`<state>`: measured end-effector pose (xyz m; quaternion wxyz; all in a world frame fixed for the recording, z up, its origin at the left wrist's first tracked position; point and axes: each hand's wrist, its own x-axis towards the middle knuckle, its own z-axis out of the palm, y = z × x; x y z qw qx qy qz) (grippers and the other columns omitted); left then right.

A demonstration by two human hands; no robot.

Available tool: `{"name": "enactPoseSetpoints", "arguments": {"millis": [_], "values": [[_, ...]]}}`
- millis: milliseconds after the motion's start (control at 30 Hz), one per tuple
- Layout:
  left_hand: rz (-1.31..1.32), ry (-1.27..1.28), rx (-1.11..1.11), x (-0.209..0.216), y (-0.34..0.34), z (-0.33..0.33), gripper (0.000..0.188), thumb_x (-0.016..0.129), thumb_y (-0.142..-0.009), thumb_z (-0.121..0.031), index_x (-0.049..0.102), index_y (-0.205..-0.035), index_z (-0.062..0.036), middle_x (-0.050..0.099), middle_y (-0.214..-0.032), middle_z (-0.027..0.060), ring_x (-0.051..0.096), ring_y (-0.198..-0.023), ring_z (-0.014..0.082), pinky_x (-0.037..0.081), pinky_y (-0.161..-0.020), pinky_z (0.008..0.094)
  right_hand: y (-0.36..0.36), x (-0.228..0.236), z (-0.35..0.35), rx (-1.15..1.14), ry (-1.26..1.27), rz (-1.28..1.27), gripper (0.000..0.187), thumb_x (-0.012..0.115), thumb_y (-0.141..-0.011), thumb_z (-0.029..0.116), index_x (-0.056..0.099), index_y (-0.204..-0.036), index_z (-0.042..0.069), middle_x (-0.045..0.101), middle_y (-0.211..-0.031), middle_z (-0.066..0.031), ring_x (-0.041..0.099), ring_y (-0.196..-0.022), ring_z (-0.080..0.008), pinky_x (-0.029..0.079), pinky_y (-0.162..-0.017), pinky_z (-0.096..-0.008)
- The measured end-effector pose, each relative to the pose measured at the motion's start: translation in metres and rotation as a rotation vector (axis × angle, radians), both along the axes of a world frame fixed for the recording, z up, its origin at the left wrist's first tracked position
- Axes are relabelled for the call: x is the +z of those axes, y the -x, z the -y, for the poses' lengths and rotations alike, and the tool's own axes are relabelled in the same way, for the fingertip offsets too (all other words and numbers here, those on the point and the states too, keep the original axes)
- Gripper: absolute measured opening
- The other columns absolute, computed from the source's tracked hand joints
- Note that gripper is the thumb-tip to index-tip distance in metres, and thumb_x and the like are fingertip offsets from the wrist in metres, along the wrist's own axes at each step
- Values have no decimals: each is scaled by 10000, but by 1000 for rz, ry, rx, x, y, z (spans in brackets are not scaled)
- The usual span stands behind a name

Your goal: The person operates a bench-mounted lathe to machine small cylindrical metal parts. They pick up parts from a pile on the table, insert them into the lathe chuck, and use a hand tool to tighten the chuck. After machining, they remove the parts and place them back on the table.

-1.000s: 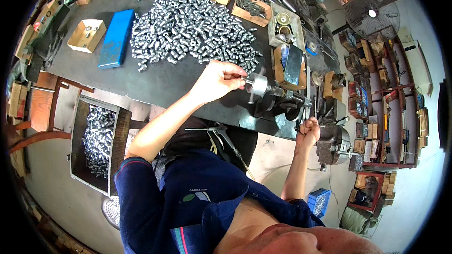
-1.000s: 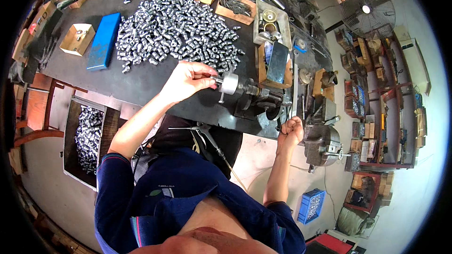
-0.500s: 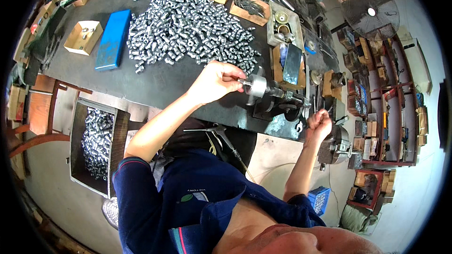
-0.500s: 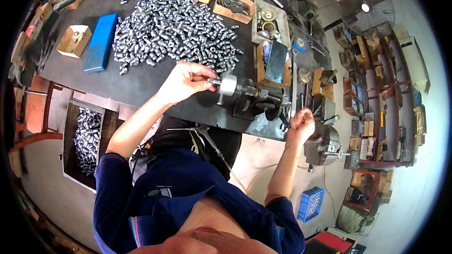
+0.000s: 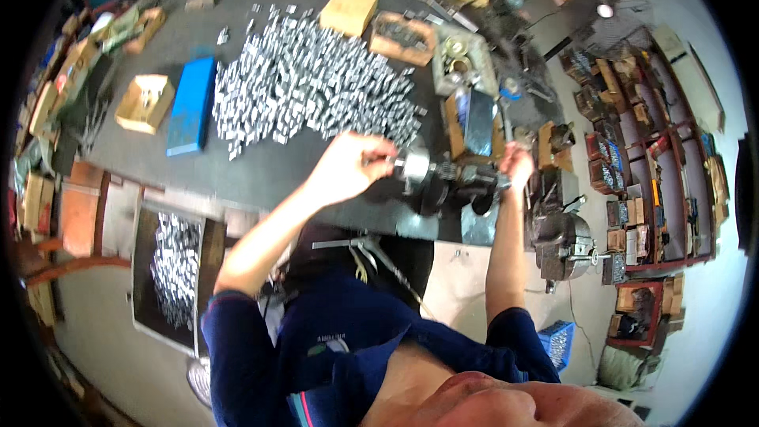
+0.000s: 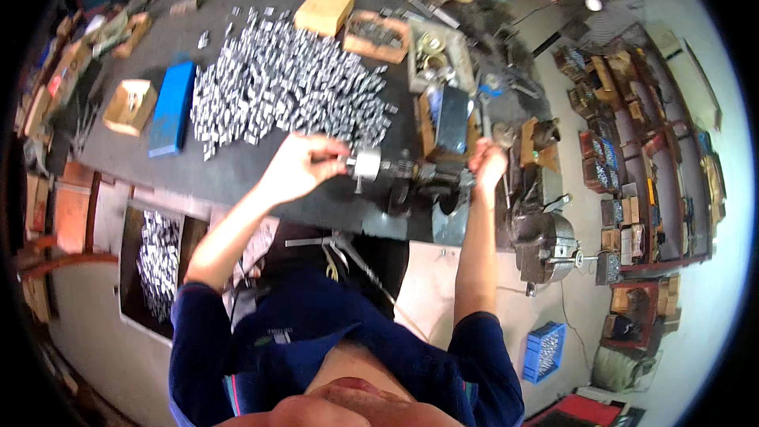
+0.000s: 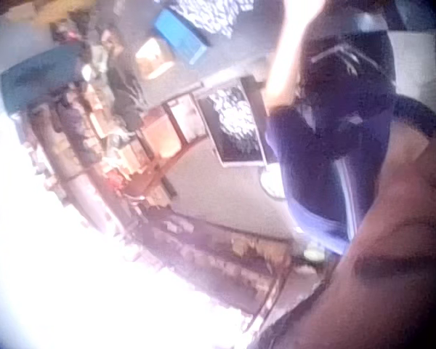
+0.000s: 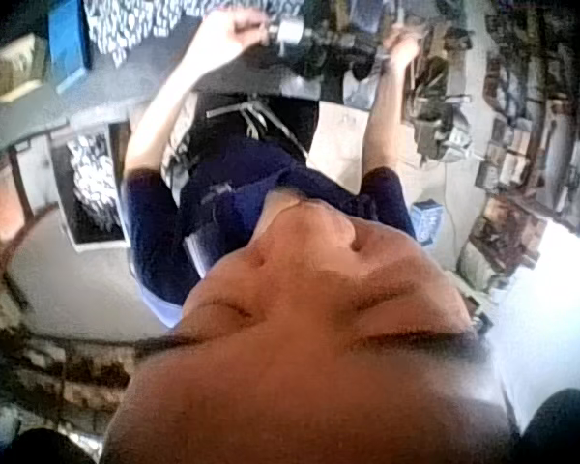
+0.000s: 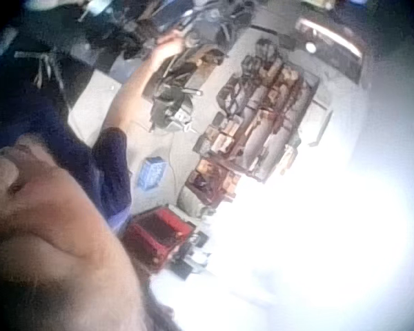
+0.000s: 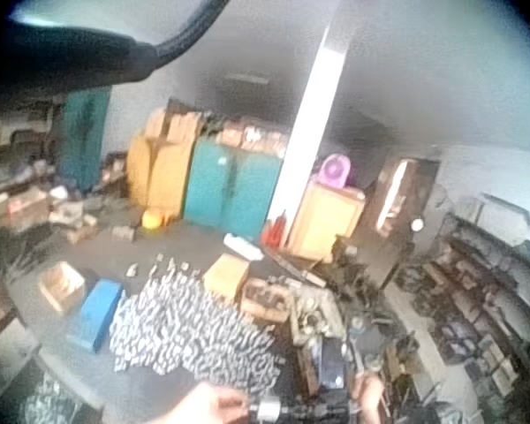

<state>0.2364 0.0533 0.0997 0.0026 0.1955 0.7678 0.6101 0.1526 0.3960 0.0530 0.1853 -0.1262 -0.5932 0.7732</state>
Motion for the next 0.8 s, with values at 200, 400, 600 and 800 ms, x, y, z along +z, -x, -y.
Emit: {"name": "enactPoseSetpoints", "arguments": {"millis": [200, 400, 600, 800], "values": [[-239, 142, 109, 1, -4, 4, 185, 657, -673, -8, 622, -853, 8, 640, -815, 118, 629, -722, 171, 496, -669, 271, -28, -74, 0, -172, -124, 137, 157, 499, -773, 202, 583, -732, 76, 450, -581, 13, 344, -434, -87, 242, -375, -205], [-70, -95, 55, -4, 7, -8, 103, 589, -761, -4, 605, -855, 35, 631, -736, 94, 608, -653, 134, 479, -602, 237, -103, -15, -26, 155, 307, 156, 108, 410, -780, 114, 489, -745, 50, 357, -503, 22, 243, -366, -61, 176, -337, -209], [96, -243, 2, -18, 9, -6, 94, 544, -801, 1, 588, -864, 53, 602, -696, 72, 577, -606, 112, 463, -594, 220, -59, 37, -21, 274, 321, -48, 142, 394, -772, 131, 500, -748, 38, 371, -489, 24, 267, -359, -60, 179, -317, -191], [-66, -164, 29, -6, 0, -8, 153, 615, -705, 26, 602, -857, 26, 618, -719, 59, 567, -644, 92, 467, -607, 232, -13, 32, -11, 222, 204, -125, 148, 382, -785, 70, 499, -826, -10, 383, -550, -7, 263, -430, -59, 198, -362, -194]]}}
